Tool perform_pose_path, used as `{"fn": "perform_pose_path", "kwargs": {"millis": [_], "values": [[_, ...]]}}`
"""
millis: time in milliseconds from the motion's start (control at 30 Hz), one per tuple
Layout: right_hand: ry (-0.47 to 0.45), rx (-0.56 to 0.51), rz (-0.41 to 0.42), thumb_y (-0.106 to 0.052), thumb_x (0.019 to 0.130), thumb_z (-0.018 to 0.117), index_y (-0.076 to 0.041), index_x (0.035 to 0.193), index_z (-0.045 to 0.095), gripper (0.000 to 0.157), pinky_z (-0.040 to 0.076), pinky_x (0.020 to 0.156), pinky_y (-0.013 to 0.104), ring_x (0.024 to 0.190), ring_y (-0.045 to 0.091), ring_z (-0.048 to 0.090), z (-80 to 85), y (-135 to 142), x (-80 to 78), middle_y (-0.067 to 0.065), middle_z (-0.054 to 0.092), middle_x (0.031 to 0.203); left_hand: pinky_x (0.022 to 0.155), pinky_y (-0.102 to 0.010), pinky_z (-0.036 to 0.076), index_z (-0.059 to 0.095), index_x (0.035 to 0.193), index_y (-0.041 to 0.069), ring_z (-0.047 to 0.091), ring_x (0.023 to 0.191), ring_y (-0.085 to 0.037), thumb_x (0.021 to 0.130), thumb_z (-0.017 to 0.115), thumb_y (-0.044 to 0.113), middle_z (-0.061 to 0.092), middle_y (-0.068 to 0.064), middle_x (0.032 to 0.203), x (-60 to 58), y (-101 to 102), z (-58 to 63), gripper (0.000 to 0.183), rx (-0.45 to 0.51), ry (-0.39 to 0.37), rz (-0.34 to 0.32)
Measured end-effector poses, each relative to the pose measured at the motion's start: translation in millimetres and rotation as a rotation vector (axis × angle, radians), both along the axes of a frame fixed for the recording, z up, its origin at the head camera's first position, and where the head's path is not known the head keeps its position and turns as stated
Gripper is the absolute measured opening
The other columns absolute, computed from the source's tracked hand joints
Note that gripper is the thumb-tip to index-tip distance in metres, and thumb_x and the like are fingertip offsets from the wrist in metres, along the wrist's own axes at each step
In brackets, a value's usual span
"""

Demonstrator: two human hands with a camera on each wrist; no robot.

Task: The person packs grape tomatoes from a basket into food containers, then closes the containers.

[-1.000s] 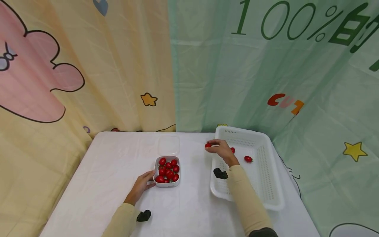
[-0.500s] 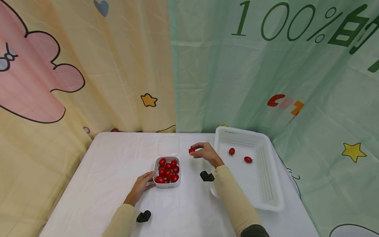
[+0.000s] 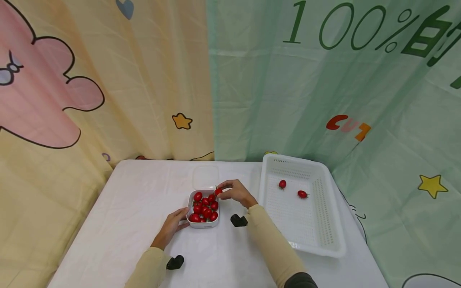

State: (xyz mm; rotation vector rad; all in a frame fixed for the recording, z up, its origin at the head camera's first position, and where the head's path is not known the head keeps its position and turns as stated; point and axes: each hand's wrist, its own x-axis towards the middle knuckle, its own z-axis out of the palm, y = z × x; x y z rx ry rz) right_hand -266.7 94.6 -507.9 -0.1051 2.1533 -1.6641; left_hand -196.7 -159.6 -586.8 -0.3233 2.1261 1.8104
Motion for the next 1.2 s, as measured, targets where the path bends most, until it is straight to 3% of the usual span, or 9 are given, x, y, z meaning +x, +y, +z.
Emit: {"fn": "perform_pose_path", "kwargs": {"millis": [400,600,900,1200], "values": [[-0.007,-0.003,0.02,-0.004,0.082,0.075,-0.003,0.106,0.069,0.025,0.058,0.08,0.036,0.083,0.017,0.064,-9.5,-19.2,6.4,0.006,0.065,0.099,0.094,-0.04,0.052,0.042,0.139,-0.006,0.047,0.121,-0.037,0.095,0.054,0.049,0.047,-0.026,0.135,-1.7,-1.7,-5.6,0.072,0.002,0.002,-0.002],[0.014,-0.011,0.024,-0.005,0.082,0.074,-0.002,0.106,0.068,0.025,0.058,0.078,0.033,0.081,0.017,0.063,-13.9,-20.1,7.1,0.01,0.065,0.099,0.094,-0.04,0.052,0.043,0.139,-0.006,0.047,0.121,-0.037,0.097,0.053,0.044,0.047,-0.025,0.135,-1.8,-0.9,-4.8,0.066,0.011,-0.005,0.006],[0.015,-0.009,-0.033,-0.007,0.085,0.072,0.005,0.118,0.062,0.037,0.058,0.08,0.034,0.087,0.018,0.063,-7.5,-3.0,2.0,0.009,0.066,0.102,0.094,-0.04,0.052,0.043,0.139,-0.005,0.048,0.121,-0.036,0.095,0.053,0.049,0.048,-0.025,0.134,-2.1,-0.7,-5.2,0.07,0.007,-0.001,-0.001],[0.07,-0.063,-0.116,-0.005,0.088,0.067,0.007,0.117,0.061,0.031,0.058,0.082,0.035,0.09,0.019,0.065,6.8,30.6,-1.3,0.013,0.066,0.105,0.094,-0.04,0.051,0.043,0.139,-0.004,0.048,0.121,-0.034,0.094,0.055,0.049,0.048,-0.024,0.135,-2.0,-1.8,-4.5,0.071,0.021,-0.002,-0.008]]}}
